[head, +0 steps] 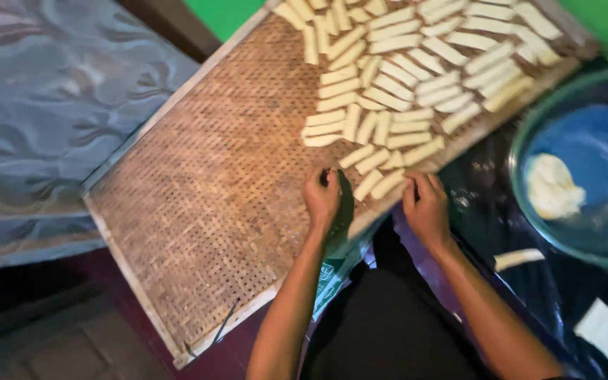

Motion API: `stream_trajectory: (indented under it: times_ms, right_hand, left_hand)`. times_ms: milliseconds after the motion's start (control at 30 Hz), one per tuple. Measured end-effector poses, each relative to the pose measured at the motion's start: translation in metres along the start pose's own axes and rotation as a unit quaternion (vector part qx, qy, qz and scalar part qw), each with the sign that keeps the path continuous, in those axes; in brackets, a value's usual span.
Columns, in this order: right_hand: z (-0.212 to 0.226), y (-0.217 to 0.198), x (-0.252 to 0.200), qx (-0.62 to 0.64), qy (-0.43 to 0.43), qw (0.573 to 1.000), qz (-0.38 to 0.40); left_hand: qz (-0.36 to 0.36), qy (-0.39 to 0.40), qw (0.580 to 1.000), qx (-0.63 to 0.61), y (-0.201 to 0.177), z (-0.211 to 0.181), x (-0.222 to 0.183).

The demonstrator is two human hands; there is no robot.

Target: Cutting dough into strips, arranging them on a drying rack, and processing dough balls through a manual pasta machine.

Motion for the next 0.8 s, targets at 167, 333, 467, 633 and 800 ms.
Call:
stream_trajectory:
  times_ms: [167, 333, 467, 633, 800]
  right_hand:
    - [-0.027, -0.061, -0.100, -0.026, 0.105, 0.993, -0.043]
    - [-0.074, -0.115, -0.162, -0.122, 0.167, 0.972, -0.112]
    - [-0.116, -0.142, -0.185, -0.182, 0.253, 0.934, -0.172]
    - [-0.170, -0.133, -0.201, -0.227, 0.326, 0.909, -0.125]
    - [-0.186, -0.124, -0.195, -0.209, 0.368, 0.899, -0.111]
  left_hand:
    - [0.081, 0.049, 0.994, -0.046, 0.026, -0.007, -0.077]
    - [0.143, 0.093, 0.983, -0.074, 0.035, -0.036, -0.133]
    - [0.166, 0.128, 0.974, -0.091, 0.040, -0.037, -0.158]
    - [0.205, 0.110, 0.970, -0.076, 0.037, -0.034, -0.179]
    - [0.232, 0.068, 0.967, -0.079, 0.038, -0.020, -0.182]
Point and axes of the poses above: each hand's wrist, its own x-axis towards the middle knuckle, its own y-axis out of the palm, z = x × y, the point moved 1 cm from there along x, towards the middle knuckle, and after that the axes turned 3 degrees about -x, right-handed, at the moved point
